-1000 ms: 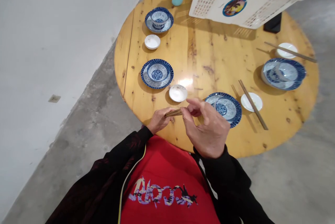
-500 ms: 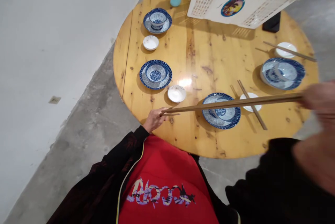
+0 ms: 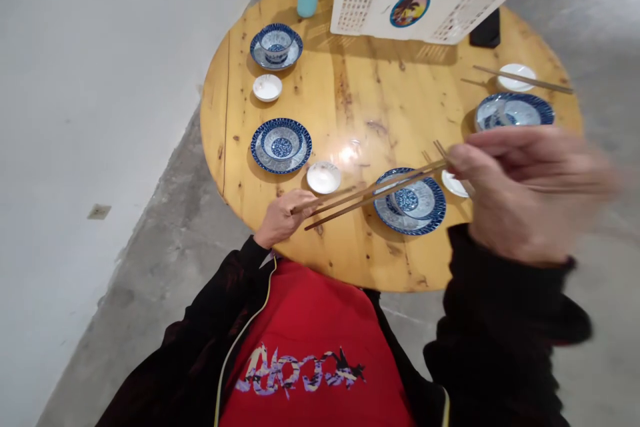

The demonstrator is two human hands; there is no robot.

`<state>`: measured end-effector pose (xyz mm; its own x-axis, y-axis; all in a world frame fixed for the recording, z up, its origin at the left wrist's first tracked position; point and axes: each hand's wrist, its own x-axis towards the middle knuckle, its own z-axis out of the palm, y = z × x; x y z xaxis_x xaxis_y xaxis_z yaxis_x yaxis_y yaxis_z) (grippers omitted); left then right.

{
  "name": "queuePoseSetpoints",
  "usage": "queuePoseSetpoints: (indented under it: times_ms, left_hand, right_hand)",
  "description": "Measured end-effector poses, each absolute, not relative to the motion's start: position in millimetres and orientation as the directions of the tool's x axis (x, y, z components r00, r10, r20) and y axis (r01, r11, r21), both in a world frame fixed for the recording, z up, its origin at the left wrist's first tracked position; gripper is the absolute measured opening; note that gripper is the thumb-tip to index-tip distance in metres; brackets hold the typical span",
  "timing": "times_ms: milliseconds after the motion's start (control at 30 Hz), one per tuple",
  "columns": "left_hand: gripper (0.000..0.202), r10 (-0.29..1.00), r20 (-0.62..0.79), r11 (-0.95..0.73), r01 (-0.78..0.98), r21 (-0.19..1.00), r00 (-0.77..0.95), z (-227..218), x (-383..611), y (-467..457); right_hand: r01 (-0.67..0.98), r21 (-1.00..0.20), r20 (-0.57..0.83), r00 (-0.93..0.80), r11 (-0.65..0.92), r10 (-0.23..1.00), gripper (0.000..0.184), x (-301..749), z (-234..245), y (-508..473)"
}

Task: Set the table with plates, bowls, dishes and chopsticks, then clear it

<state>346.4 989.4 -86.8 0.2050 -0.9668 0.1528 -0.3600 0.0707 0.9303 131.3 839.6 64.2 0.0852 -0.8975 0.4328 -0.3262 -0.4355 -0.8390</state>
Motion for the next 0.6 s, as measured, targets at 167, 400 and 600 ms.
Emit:
queuePoseSetpoints:
  times_ms: [167, 400, 600]
  left_hand:
    - [0.037, -0.992, -0.123, -0.123, -0.176, 0.977, 0.012, -90.6, 324.1, 1001.1]
    - [0.052, -0.939, -0.318, -0.337, 0.175, 0.925, -0.13, -94.0, 306.8, 1013.9]
    - [0.043, -0.896, -0.434, -0.442, 0.278, 0.853, -0.091, -102.8, 303.8, 1012.3]
  right_hand:
    - [-0.255, -0.908, 0.31, 0.128, -0.334, -0.942, 0.014, 163.8, 24.3, 819.8]
    - [-0.154, -0.984, 0.066, 0.18, -0.095, -0.982, 0.016, 178.8, -40.3, 792.9]
    - [-0.063, -0.998, -0.012, 0.179, 0.001, -0.984, 0.015, 191.4, -81.9, 770.4]
